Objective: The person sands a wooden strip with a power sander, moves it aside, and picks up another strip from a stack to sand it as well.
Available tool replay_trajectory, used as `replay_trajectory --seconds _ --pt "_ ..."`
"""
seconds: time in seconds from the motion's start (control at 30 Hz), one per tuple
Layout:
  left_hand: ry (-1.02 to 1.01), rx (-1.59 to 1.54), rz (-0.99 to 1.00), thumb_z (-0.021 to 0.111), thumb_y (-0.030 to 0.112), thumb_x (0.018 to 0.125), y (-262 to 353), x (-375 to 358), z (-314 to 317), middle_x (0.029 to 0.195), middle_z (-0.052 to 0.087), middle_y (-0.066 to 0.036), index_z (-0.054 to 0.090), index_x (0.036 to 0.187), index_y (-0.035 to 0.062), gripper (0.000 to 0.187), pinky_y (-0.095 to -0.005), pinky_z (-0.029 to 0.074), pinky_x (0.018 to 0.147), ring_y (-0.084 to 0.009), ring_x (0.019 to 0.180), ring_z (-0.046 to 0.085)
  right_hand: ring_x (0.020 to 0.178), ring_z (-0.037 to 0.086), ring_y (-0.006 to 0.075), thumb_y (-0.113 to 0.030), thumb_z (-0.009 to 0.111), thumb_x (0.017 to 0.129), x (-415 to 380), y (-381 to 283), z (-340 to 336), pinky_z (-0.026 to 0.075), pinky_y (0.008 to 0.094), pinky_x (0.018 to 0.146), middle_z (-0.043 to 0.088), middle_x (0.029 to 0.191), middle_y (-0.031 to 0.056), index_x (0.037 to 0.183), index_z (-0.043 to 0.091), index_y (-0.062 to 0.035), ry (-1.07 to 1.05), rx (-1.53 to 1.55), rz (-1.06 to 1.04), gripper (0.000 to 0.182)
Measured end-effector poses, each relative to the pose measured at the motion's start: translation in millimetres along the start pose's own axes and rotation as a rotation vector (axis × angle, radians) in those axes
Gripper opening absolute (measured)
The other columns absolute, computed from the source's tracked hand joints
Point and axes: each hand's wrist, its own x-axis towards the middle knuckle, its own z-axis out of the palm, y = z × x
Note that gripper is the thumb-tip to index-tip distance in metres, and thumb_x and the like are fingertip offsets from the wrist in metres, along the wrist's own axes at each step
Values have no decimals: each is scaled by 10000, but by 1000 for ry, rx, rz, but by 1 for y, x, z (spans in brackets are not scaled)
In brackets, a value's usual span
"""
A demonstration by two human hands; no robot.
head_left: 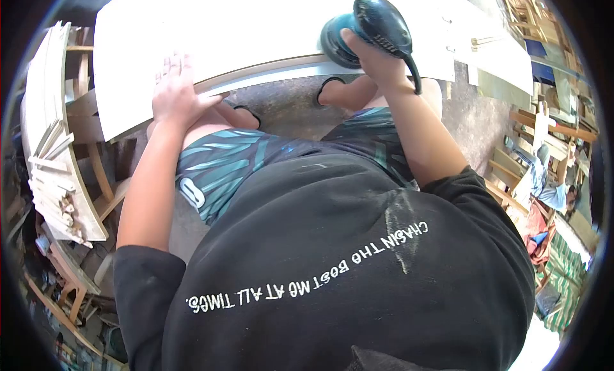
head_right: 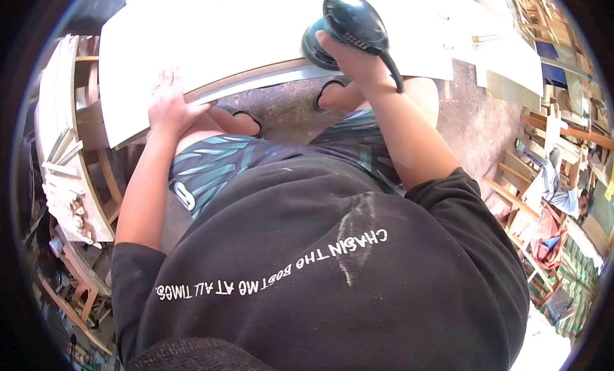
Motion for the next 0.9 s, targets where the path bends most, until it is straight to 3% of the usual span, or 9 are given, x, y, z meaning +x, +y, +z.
replay_trajectory --seconds 0.03,0.07,0.1,0.2,0.4,0.5,0.6,0.73,0.9 --pt "4 5 5 873 555 704 0 -1 -1 1563 496 -301 480 1537 -45 1099 -497 379 1226 -436 1489 447 1068 690 235 -419 822 885 -2 3 1 545 399 974 749 1125 106 1222 733 -43 77 -30 -91 513" --pt "12 10 15 873 551 705 1 -1 -2 1564 496 -299 482 1536 -45 1095 -497 380 1226 -435 1489 447 1096 683 237 -416 828 878 -4 5 5 539 395 991 745 1160 113 1243 721 -41 48 6 -99 534" --pt "21 13 27 873 547 706 1 0 -2 1565 495 -297 483 1535 -44 1090 -496 380 1225 -434 1489 448 1287 618 254 -393 822 889 -7 -7 10 490 417 1097 683 1365 123 1426 638 -99 -64 -18 -28 639" --pt "-28 38 0 873 604 690 0 0 -1 1615 467 -236 477 1553 -15 1134 -456 371 1236 -382 1510 438 1138 702 242 -438 839 846 -18 -16 49 557 413 995 752 1212 87 1334 677 -111 -107 105 -98 610" --pt "14 3 10 840 630 731 2 -3 -3 1536 522 -288 553 1461 -55 1041 -482 453 1163 -440 1427 506 922 738 270 -454 763 868 -12 -65 137 593 408 854 768 978 106 1065 757 -138 -200 -209 -662 372" --pt "-42 -3 -3 818 657 756 0 -2 -1 1499 547 -283 576 1429 -54 1008 -481 490 1117 -435 1365 556 967 732 284 -496 781 863 -17 -59 138 586 422 899 761 1054 122 1136 740 -143 -204 -228 -738 449" --pt "-68 12 -27 820 666 757 5 -3 -13 1473 567 -272 591 1417 -35 990 -478 509 1093 -425 1327 583 1075 718 281 -537 822 838 -22 -50 102 572 424 971 744 1159 117 1254 710 -155 -258 -301 -491 576" --pt "73 102 33 790 731 736 -3 -5 9 1339 651 -196 671 1310 4 934 -456 576 946 -372 1139 685 1322 601 272 -486 865 836 -26 -20 38 504 430 1103 661 1387 135 1387 648 -80 -169 82 -38 718" --pt "70 49 22 777 742 750 -1 -7 5 1334 643 -199 676 1318 25 920 -478 550 984 -380 1175 662 1171 664 264 -383 820 888 -1 18 -27 513 414 1045 721 1250 131 1312 698 -48 160 -57 -113 554"
